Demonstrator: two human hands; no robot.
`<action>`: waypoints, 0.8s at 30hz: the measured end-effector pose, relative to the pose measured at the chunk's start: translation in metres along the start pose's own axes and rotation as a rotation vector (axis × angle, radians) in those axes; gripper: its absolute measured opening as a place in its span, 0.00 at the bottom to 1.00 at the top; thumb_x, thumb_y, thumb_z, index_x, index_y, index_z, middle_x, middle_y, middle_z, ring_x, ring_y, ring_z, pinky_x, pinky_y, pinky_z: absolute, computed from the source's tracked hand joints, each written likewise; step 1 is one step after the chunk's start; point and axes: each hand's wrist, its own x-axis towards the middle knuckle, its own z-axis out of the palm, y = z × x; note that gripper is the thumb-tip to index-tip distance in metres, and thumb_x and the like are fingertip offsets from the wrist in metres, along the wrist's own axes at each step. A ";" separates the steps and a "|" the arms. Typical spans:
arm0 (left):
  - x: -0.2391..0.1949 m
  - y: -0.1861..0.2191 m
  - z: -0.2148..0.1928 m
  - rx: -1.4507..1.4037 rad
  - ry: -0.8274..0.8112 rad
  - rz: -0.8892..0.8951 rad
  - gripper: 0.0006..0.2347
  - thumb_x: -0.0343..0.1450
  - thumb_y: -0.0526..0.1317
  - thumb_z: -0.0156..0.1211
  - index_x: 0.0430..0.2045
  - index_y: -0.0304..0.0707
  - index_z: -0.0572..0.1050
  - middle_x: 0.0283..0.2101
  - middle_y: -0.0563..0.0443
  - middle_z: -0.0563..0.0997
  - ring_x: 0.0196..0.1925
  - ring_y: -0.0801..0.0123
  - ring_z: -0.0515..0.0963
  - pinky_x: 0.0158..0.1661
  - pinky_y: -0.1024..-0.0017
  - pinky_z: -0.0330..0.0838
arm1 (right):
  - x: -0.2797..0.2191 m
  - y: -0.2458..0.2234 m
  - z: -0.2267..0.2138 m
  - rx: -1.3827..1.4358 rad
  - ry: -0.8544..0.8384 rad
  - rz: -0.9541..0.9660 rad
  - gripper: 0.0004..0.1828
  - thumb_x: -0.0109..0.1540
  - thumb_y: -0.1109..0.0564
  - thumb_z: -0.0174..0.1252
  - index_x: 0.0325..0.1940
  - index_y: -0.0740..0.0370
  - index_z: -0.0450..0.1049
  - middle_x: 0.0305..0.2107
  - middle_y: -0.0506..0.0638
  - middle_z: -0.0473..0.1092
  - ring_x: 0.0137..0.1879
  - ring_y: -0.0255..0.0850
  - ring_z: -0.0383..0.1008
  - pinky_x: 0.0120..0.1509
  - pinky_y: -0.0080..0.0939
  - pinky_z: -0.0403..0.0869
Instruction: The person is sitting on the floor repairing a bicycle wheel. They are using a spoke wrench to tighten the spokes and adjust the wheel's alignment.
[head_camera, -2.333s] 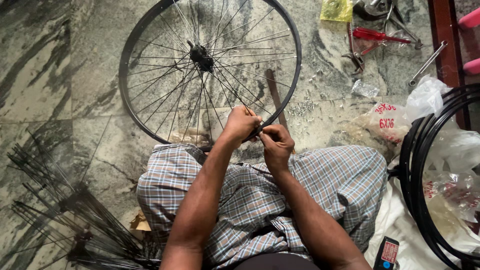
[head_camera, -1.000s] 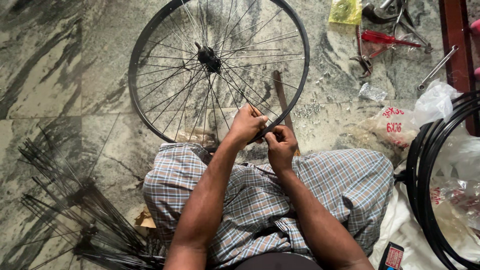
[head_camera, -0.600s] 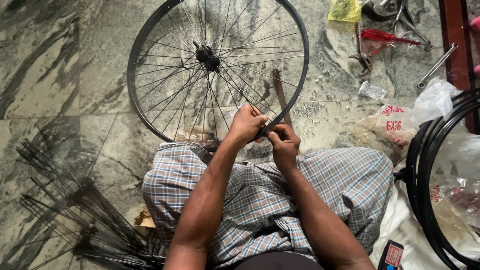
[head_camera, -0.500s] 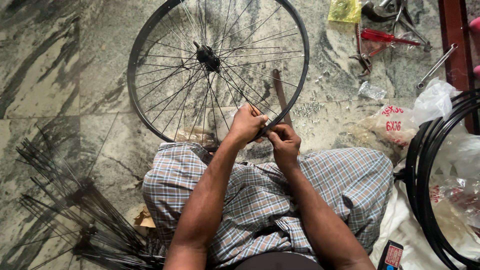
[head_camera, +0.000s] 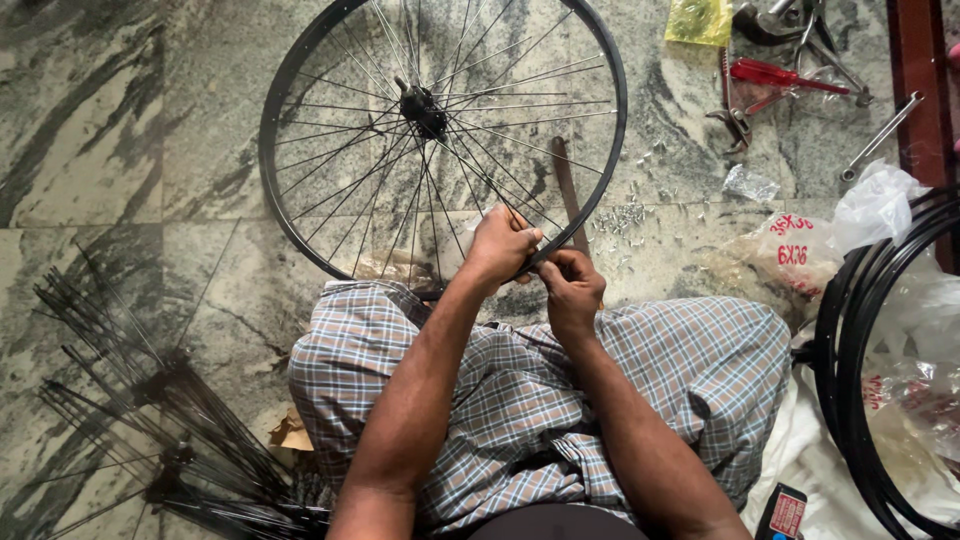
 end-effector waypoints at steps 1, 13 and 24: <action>0.000 -0.001 0.000 -0.009 0.009 0.005 0.10 0.71 0.33 0.65 0.28 0.27 0.67 0.22 0.44 0.76 0.17 0.68 0.77 0.12 0.70 0.72 | -0.001 -0.003 -0.001 0.006 -0.037 -0.011 0.04 0.64 0.69 0.61 0.43 0.70 0.76 0.35 0.46 0.75 0.40 0.30 0.75 0.45 0.29 0.74; 0.004 -0.008 -0.002 -0.062 -0.025 0.057 0.10 0.70 0.33 0.64 0.26 0.26 0.68 0.21 0.43 0.76 0.17 0.65 0.78 0.12 0.68 0.72 | 0.008 -0.003 -0.012 0.101 -0.097 0.130 0.04 0.64 0.71 0.59 0.42 0.70 0.76 0.33 0.51 0.77 0.33 0.29 0.71 0.36 0.27 0.67; -0.004 0.008 -0.007 0.591 0.048 0.320 0.09 0.74 0.37 0.58 0.44 0.35 0.69 0.41 0.41 0.77 0.41 0.62 0.79 0.42 0.61 0.77 | 0.021 -0.015 -0.019 0.061 -0.094 0.155 0.07 0.59 0.73 0.63 0.38 0.67 0.76 0.27 0.46 0.73 0.27 0.27 0.66 0.29 0.27 0.63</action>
